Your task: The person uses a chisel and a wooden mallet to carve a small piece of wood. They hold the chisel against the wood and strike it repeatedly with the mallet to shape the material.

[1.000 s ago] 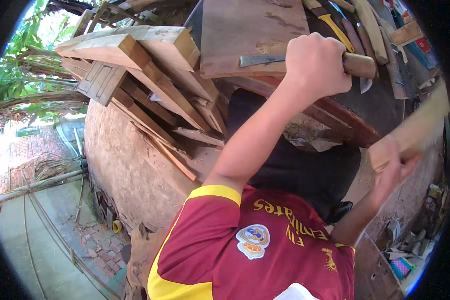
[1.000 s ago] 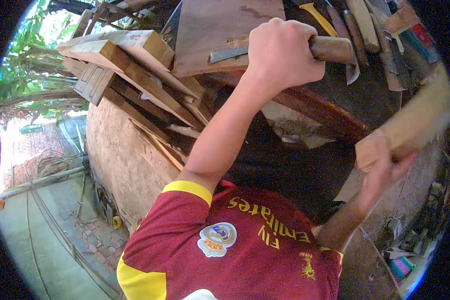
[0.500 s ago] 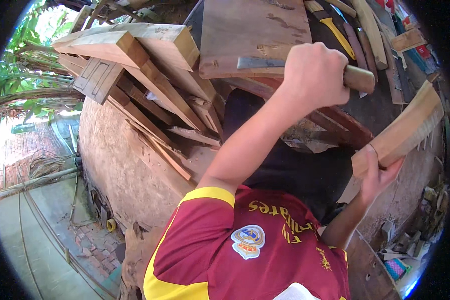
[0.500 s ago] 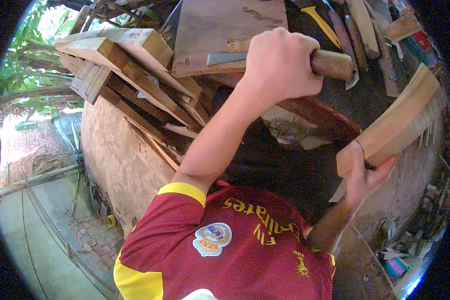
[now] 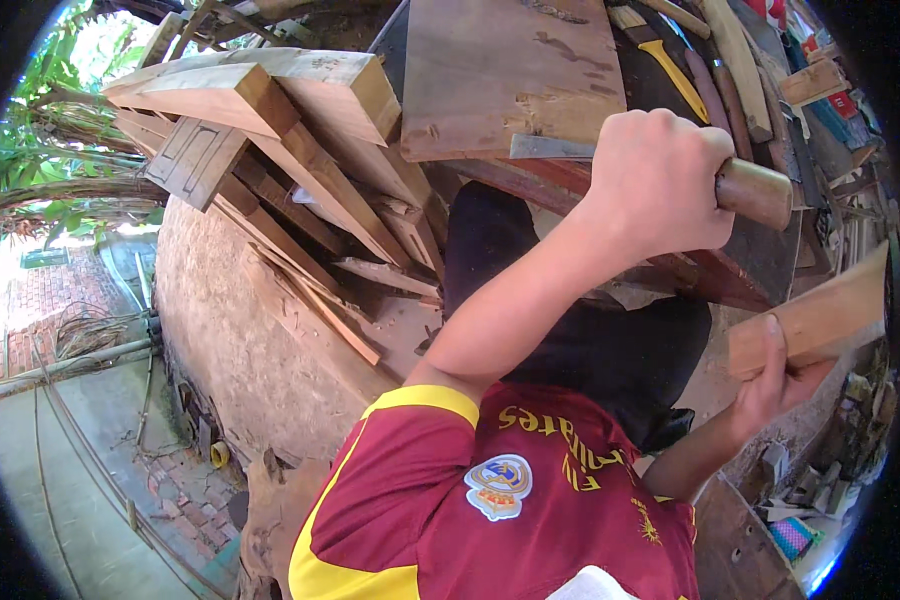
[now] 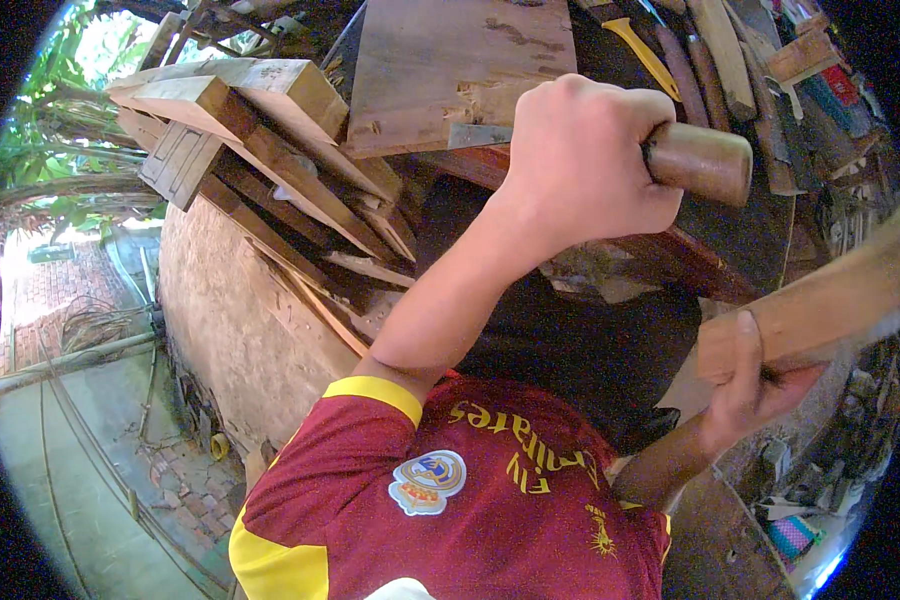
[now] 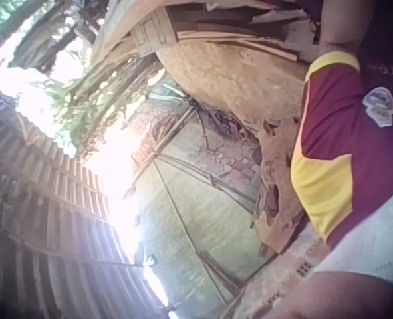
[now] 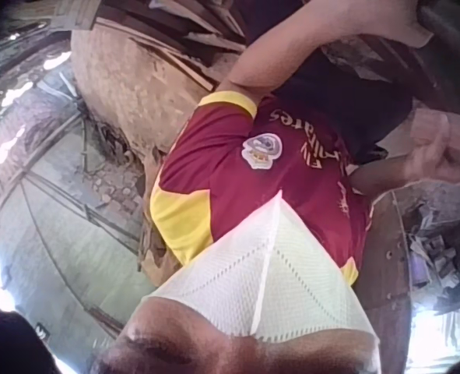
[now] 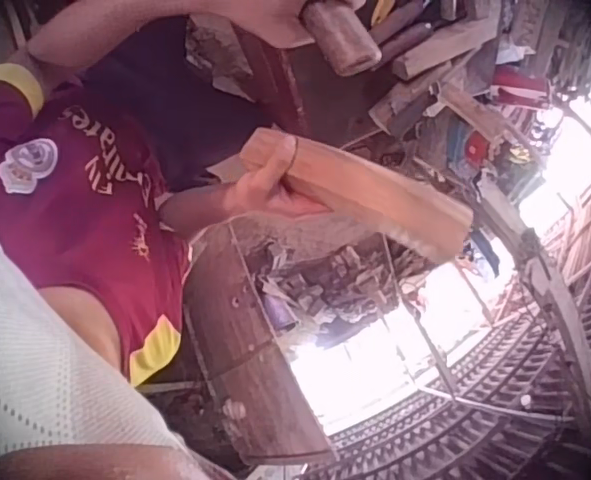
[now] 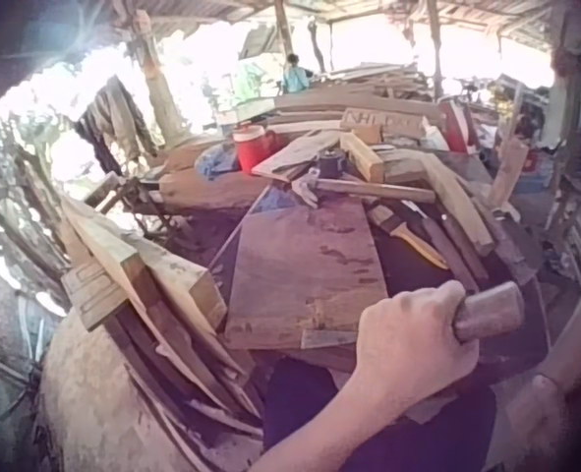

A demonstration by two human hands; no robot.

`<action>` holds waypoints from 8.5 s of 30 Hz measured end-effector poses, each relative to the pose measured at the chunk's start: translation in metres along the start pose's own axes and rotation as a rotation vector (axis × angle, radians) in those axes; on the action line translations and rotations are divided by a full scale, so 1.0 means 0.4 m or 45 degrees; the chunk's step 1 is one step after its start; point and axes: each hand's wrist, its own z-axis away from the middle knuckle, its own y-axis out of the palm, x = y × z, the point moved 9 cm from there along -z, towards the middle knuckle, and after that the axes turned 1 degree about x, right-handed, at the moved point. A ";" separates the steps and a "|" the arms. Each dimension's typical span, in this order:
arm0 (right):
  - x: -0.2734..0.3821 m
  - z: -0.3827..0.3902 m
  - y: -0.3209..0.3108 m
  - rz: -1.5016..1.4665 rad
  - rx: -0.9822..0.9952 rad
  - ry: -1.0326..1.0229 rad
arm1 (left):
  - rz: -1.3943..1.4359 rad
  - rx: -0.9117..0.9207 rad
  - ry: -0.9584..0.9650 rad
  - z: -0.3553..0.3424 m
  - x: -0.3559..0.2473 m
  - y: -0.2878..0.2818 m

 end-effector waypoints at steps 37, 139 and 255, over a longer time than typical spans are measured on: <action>-0.008 0.076 0.189 0.383 0.346 -0.179 | -0.208 -0.103 0.034 0.003 0.021 0.018; 0.014 0.058 0.211 0.352 0.526 -0.219 | -0.421 0.233 -0.051 0.004 0.138 0.028; -0.118 0.158 0.029 -0.337 -0.097 0.274 | -0.135 0.523 0.129 0.021 0.004 0.130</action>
